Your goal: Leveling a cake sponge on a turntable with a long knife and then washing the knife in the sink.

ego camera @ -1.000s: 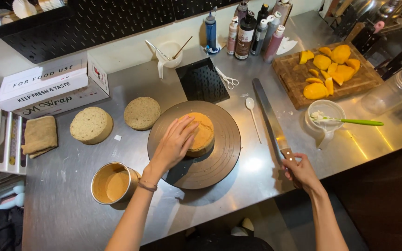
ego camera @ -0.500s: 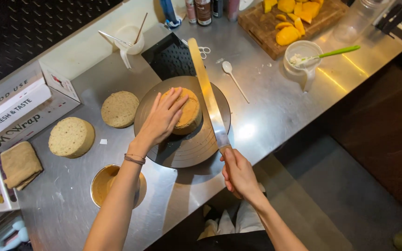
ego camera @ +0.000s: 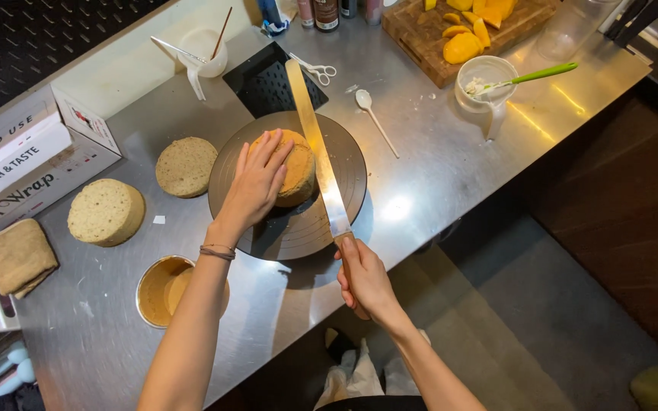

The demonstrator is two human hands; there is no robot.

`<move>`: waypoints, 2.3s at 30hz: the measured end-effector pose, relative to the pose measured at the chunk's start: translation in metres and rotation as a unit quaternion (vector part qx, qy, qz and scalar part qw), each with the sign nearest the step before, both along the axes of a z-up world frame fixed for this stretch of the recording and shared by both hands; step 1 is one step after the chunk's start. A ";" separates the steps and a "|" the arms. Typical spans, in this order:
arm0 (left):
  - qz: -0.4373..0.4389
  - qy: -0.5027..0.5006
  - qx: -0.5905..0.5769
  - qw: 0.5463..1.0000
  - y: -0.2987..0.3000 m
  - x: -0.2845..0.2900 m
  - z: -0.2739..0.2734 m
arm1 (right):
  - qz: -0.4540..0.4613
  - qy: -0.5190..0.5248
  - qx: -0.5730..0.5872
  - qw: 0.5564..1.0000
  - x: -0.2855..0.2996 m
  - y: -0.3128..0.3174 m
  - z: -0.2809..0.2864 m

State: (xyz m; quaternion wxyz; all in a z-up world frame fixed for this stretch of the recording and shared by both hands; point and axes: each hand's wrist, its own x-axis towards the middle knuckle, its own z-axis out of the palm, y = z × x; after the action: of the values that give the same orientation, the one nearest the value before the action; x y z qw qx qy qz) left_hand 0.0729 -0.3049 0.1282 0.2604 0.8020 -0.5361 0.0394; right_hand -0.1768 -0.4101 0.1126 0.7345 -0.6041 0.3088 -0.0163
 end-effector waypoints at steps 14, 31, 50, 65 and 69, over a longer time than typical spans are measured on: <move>0.158 -0.035 -0.025 0.986 -0.021 -0.022 -0.029 | 0.062 -0.054 0.070 0.994 0.021 -0.022 -0.017; 0.221 0.369 -0.348 0.833 -0.020 0.035 -0.096 | 0.084 -0.008 0.094 0.992 -0.006 -0.025 -0.005; 0.493 0.231 -0.468 0.696 -0.069 -0.016 -0.091 | 0.089 0.064 0.153 0.982 -0.079 -0.002 -0.005; 0.291 0.323 -0.431 0.791 -0.021 0.026 -0.110 | 0.138 -0.002 0.089 0.986 -0.001 -0.023 0.001; 0.339 0.300 -0.439 0.776 -0.032 0.008 -0.095 | 0.121 0.041 0.112 0.986 -0.076 -0.014 -0.016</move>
State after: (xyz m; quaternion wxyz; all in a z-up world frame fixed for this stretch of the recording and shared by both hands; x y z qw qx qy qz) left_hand 0.0806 -0.3371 0.0329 0.7016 0.7017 -0.0494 0.1135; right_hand -0.2524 -0.4243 0.0966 0.7811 -0.5508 0.2630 0.1317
